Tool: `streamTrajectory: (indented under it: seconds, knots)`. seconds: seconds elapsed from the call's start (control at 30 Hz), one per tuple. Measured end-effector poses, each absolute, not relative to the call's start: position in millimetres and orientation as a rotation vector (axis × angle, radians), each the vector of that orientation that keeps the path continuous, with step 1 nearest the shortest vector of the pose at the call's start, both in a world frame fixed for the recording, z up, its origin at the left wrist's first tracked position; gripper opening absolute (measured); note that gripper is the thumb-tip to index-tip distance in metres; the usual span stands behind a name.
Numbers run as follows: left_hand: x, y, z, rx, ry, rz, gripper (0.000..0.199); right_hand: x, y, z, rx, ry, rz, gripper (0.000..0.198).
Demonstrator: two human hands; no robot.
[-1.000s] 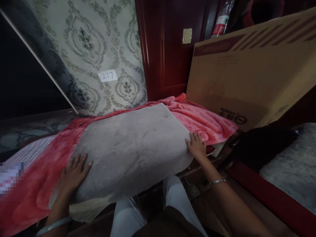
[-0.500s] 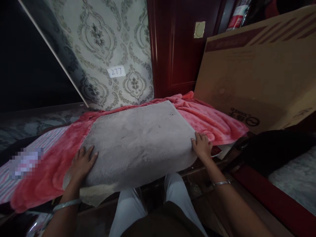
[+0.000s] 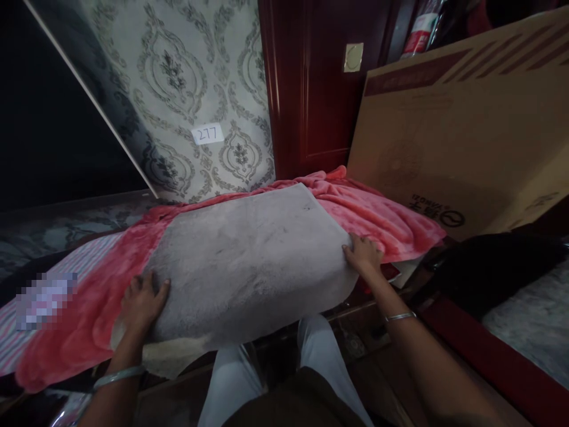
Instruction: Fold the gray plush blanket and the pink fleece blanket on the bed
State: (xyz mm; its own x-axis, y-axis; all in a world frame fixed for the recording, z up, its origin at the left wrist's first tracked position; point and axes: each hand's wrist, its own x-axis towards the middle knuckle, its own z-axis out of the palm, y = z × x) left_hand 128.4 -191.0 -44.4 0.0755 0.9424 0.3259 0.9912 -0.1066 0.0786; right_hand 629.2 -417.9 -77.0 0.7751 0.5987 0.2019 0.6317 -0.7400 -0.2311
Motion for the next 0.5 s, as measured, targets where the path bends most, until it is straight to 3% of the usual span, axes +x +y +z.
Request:
streamTrajectory:
  seconds: [0.5]
  knots:
    - [121.1,-192.1,-38.1,-2.085,-2.201,-0.661,0.065,663.4,-370.9,-78.3,-2.426,-0.794,0.048,0.049]
